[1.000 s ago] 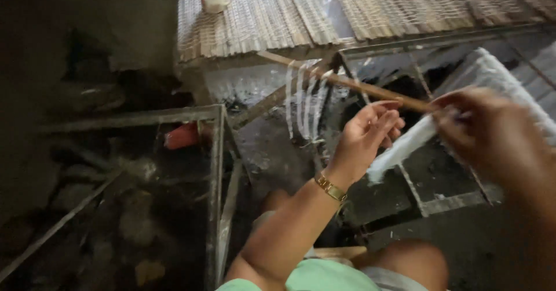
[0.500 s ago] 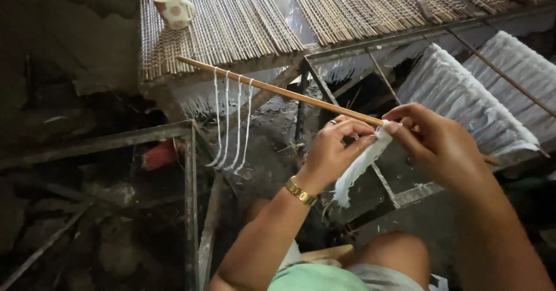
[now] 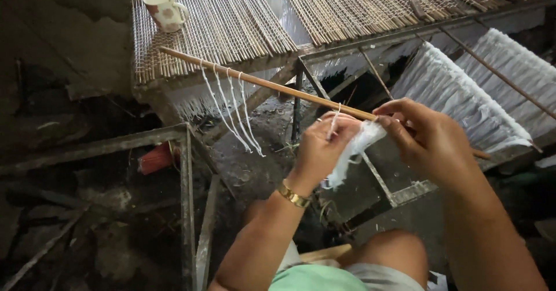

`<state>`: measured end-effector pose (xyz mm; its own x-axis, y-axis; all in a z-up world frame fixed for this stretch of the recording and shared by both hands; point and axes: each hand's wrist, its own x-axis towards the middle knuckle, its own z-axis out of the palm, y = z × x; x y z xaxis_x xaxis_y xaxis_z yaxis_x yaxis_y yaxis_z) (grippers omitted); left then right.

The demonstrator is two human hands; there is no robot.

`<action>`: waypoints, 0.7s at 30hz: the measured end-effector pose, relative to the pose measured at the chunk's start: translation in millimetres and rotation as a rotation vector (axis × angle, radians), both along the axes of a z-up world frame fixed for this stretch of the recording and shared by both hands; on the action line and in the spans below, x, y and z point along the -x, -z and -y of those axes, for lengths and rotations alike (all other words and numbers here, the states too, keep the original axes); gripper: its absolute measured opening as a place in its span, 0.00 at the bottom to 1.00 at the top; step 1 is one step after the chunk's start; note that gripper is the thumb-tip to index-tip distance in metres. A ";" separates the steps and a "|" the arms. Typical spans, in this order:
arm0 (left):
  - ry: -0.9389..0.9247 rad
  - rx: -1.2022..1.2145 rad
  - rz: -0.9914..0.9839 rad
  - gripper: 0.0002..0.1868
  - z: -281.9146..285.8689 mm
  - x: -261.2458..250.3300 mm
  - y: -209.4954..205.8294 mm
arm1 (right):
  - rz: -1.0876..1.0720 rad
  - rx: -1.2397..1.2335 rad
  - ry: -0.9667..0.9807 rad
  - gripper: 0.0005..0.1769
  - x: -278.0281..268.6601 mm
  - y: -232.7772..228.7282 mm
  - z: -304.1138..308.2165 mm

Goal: Tying white cotton threads onto a wooden stick to create a fringe or prepare wicks for candle making.

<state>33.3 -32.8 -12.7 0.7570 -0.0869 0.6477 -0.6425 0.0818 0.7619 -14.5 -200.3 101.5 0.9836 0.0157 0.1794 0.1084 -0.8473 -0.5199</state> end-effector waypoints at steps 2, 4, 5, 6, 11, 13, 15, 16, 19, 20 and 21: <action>0.034 0.005 -0.127 0.09 -2.4 0.4 -1.7 | -0.020 0.003 -0.025 0.14 -2.1 -0.5 2.1; 0.065 0.008 -0.253 0.11 -4.6 1.6 -3.4 | -0.040 0.005 -0.053 0.18 -4.9 0.5 2.5; 0.036 -0.025 -0.228 0.09 -5.4 2.7 -3.9 | -0.033 0.005 -0.045 0.17 -6.6 2.0 2.1; 0.009 -0.059 -0.204 0.07 -5.2 4.5 -3.9 | -0.028 0.006 -0.033 0.18 -7.3 3.7 2.5; 0.116 0.219 -0.155 0.13 -8.5 -1.3 1.3 | -0.013 0.027 0.000 0.11 -8.3 4.9 -2.0; 0.215 0.472 -0.147 0.10 -5.5 -0.8 -1.9 | -0.002 0.041 -0.016 0.11 -9.4 2.4 -1.6; 0.102 -0.029 -0.226 0.20 -3.6 6.3 -11.7 | -0.074 0.058 -0.054 0.16 -10.2 -3.2 -4.5; 0.096 -0.029 -0.224 0.20 -2.0 6.6 -9.7 | -0.072 0.058 -0.060 0.16 -10.9 -1.5 -2.8; 0.004 -0.112 -0.157 0.10 -0.7 3.9 -4.7 | 0.002 -0.054 -0.188 0.18 -11.9 -0.5 -0.5; 0.023 -0.078 -0.176 0.09 -2.3 1.5 -3.7 | -0.047 -0.051 -0.151 0.16 -10.9 -3.2 -1.7; 0.042 -0.044 -0.196 0.08 -3.8 -0.9 -2.7 | -0.097 -0.049 -0.114 0.14 -10.1 -5.8 -2.8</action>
